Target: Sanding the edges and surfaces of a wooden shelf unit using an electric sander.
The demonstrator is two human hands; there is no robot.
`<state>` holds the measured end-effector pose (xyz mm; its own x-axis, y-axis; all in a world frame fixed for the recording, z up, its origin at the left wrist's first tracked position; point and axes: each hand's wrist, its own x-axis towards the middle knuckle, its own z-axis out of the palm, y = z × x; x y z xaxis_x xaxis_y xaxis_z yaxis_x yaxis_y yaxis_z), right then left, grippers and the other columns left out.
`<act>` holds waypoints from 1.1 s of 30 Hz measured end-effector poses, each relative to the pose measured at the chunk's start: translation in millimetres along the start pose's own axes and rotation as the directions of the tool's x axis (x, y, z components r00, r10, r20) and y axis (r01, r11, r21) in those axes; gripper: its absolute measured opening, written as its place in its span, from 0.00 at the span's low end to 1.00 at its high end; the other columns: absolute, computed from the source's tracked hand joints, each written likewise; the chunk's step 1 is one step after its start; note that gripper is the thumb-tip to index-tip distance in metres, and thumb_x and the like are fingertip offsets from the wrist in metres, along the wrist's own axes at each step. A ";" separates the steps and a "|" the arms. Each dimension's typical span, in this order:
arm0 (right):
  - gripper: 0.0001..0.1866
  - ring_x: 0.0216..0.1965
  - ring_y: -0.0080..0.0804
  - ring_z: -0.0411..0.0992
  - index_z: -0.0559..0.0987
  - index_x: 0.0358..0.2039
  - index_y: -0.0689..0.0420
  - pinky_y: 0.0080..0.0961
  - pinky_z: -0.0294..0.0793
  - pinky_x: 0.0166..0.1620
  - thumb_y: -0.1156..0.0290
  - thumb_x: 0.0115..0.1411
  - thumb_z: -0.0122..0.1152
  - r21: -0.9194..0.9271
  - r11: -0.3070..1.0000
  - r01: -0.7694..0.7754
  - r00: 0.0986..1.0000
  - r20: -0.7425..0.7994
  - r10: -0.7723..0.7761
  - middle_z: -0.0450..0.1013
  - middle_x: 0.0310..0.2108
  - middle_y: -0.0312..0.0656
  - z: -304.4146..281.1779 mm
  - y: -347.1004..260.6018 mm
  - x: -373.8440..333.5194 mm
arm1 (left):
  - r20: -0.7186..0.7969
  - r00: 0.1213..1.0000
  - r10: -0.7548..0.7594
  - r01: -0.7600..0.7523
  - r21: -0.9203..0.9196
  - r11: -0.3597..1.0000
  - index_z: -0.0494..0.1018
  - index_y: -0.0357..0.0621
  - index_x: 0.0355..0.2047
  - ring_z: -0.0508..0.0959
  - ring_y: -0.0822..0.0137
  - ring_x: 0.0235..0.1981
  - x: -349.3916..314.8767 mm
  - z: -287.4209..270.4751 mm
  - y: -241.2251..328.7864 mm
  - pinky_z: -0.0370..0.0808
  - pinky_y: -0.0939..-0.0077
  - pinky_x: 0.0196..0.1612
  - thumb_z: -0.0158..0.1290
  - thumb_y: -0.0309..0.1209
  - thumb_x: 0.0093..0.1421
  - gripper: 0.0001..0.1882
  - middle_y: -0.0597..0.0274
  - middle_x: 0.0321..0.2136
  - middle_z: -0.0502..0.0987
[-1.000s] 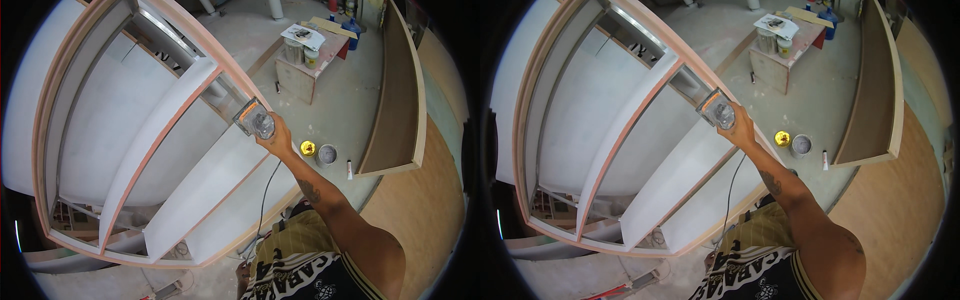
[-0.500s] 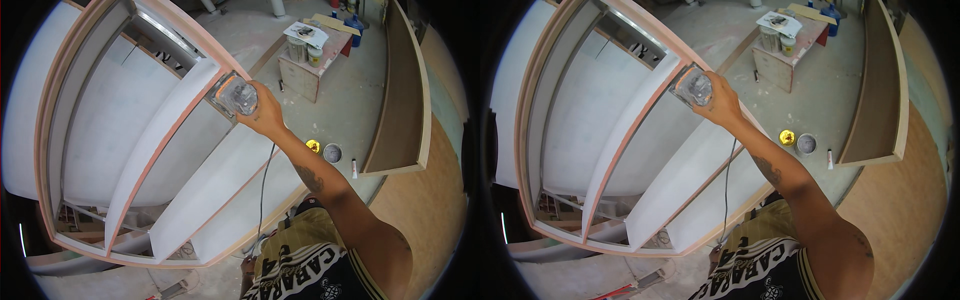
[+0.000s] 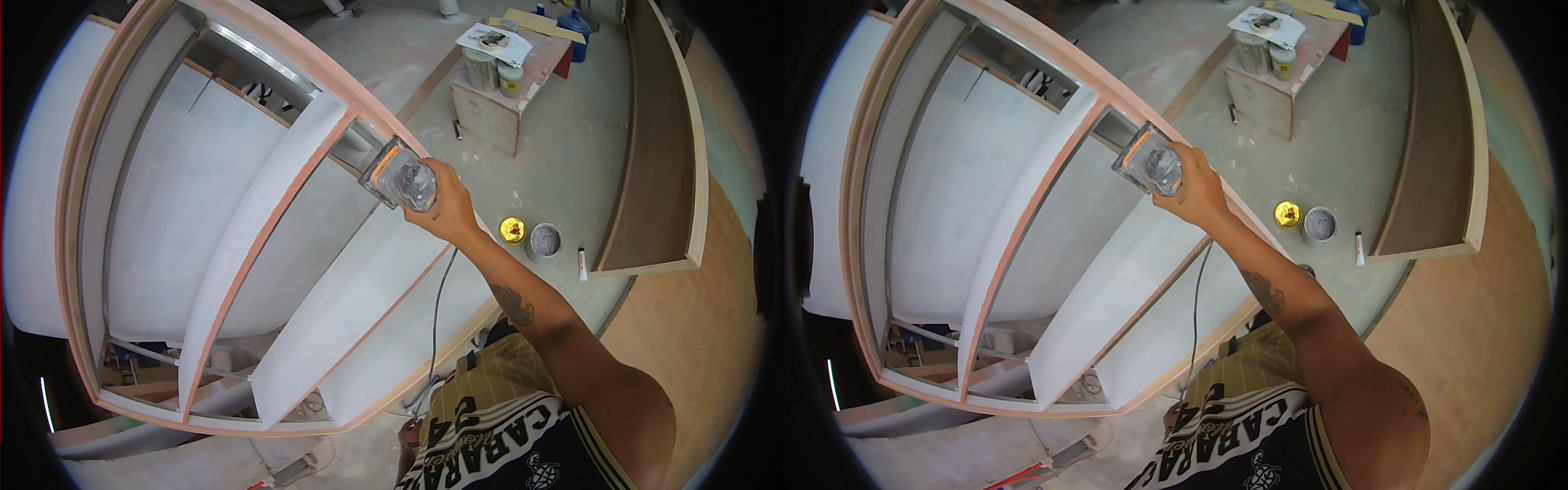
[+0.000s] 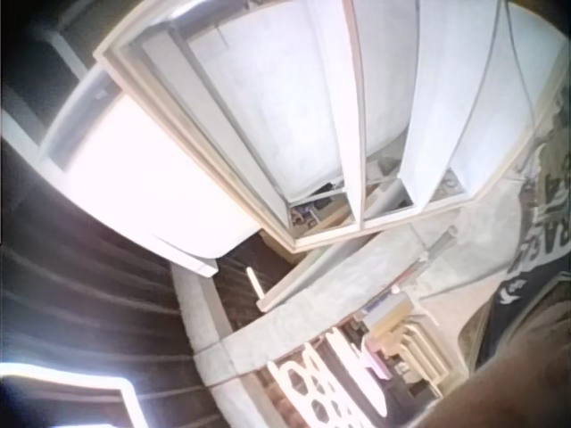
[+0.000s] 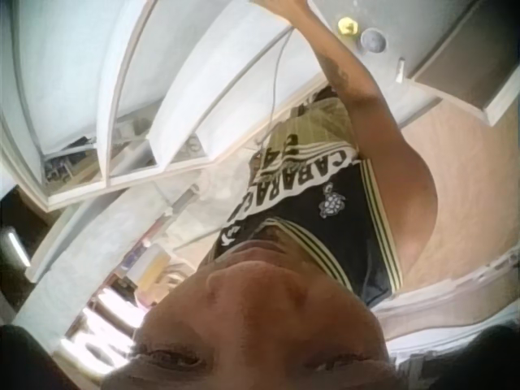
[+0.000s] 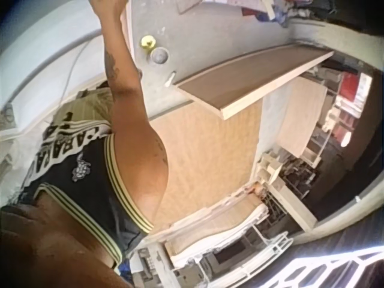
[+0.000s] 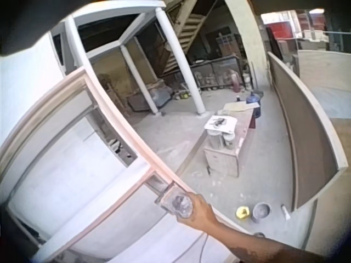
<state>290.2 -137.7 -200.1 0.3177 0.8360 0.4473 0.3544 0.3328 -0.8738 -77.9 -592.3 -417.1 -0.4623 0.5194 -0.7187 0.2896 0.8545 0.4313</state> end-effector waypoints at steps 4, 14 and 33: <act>0.40 0.44 0.53 0.73 0.66 0.56 0.50 0.40 0.74 0.45 0.66 0.40 0.73 0.004 0.999 -0.050 0.998 0.046 0.050 0.69 0.44 0.49 10.8 6.1 -1.2 | -0.003 0.998 -0.055 0.054 -0.103 0.993 0.76 0.37 0.49 0.79 0.72 0.27 -1.9 -14.6 -2.1 0.75 0.78 0.31 0.63 0.41 0.55 0.26 0.56 0.26 0.81; 0.40 0.45 0.51 0.72 0.66 0.56 0.51 0.38 0.74 0.46 0.68 0.40 0.73 -0.010 0.988 -0.153 0.985 0.075 0.154 0.68 0.43 0.49 23.5 47.8 -19.1 | 0.036 0.999 0.018 -0.021 0.081 0.996 0.76 0.38 0.49 0.79 0.69 0.28 -9.9 -48.6 55.2 0.76 0.74 0.33 0.61 0.39 0.56 0.24 0.56 0.28 0.81; 0.39 0.42 0.54 0.72 0.67 0.54 0.53 0.41 0.74 0.43 0.66 0.38 0.73 0.008 0.999 0.039 0.999 -0.010 -0.039 0.68 0.43 0.52 32.9 -24.0 52.8 | -0.070 0.994 0.087 -0.084 0.036 0.996 0.78 0.37 0.45 0.79 0.71 0.24 -28.0 -22.7 41.6 0.74 0.76 0.29 0.62 0.40 0.55 0.22 0.58 0.23 0.80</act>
<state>269.6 -87.2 -161.7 0.3121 0.8180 0.4832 0.3594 0.3691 -0.8571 -71.9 -571.1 -366.7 -0.4926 0.5907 -0.6390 0.3573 0.8069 0.4704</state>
